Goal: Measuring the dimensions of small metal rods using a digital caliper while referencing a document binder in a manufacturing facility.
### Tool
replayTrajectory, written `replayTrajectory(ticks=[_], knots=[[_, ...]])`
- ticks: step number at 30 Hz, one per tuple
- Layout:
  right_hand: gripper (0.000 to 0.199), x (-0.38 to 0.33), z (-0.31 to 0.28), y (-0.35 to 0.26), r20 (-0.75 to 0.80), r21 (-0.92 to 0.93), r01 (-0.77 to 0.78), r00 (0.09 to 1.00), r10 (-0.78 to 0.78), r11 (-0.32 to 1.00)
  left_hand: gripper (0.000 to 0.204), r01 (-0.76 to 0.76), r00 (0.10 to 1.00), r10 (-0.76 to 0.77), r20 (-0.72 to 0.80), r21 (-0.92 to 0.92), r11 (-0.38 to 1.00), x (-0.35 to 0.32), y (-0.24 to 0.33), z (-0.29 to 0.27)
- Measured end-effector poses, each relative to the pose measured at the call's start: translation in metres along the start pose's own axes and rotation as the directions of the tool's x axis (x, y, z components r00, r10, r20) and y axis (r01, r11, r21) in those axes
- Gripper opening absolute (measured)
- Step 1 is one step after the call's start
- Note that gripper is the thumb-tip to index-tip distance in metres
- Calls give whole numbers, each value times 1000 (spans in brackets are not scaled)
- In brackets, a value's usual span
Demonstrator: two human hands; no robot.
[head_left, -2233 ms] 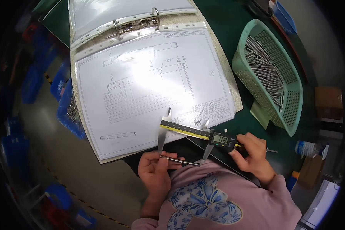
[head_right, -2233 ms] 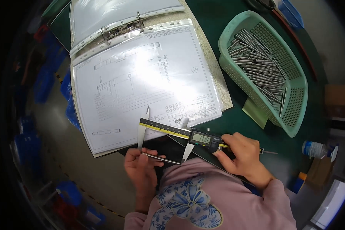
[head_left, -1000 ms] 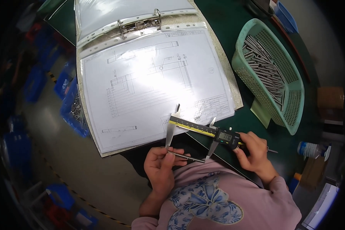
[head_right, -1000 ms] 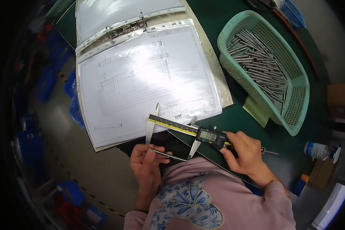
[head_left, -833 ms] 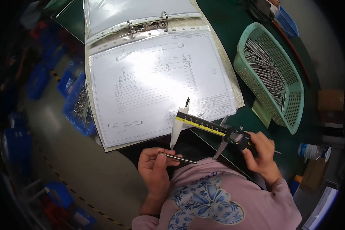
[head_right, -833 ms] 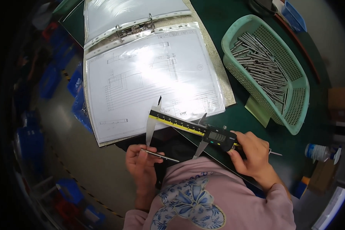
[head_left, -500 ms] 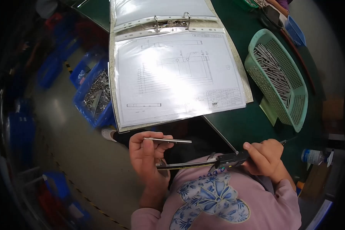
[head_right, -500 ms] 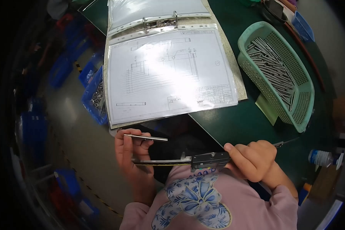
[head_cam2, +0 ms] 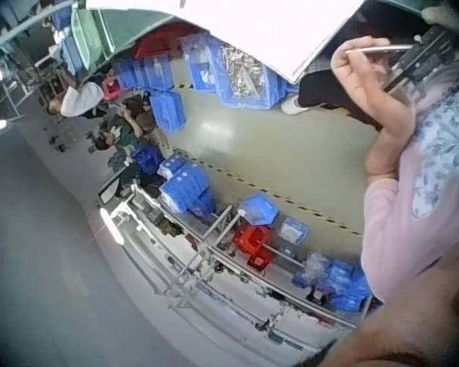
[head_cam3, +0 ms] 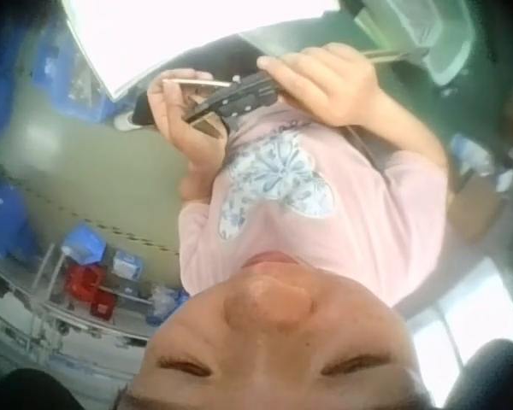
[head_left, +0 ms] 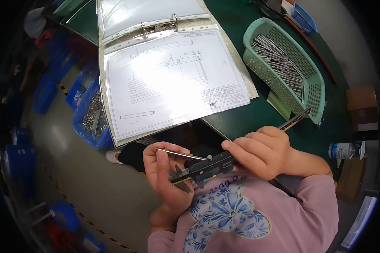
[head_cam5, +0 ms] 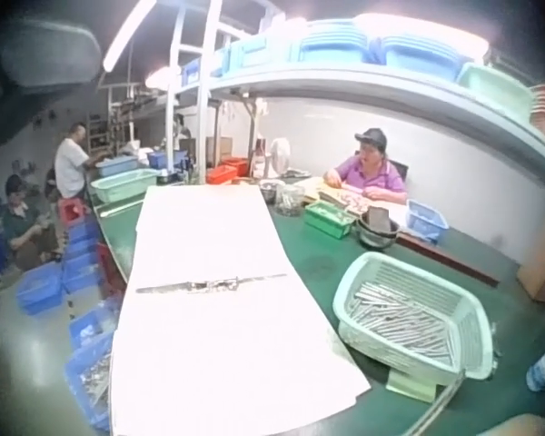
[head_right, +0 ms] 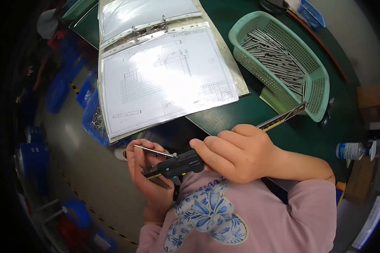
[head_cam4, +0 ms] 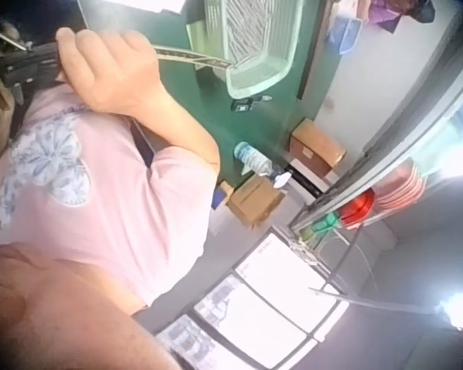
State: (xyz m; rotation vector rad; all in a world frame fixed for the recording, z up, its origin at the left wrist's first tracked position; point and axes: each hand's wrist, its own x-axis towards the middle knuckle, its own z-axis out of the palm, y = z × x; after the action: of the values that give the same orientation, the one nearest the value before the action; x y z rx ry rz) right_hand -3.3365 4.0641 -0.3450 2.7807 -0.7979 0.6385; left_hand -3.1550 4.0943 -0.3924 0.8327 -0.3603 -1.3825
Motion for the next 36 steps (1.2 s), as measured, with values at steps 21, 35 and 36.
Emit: replayTrajectory(ticks=[21,35,36], knots=[[18,-95,-70,66,-375,364,-853,235,897,375,20,-206,964,146,-224,-276,939,45,-5,-76],[17,-26,-30,26,537,384,-923,209,817,-16,17,-156,919,292,-265,436,886,144,80,-107],[16,-27,-18,23,570,452,-886,196,798,-104,18,-161,923,321,-214,543,824,169,90,-96]])
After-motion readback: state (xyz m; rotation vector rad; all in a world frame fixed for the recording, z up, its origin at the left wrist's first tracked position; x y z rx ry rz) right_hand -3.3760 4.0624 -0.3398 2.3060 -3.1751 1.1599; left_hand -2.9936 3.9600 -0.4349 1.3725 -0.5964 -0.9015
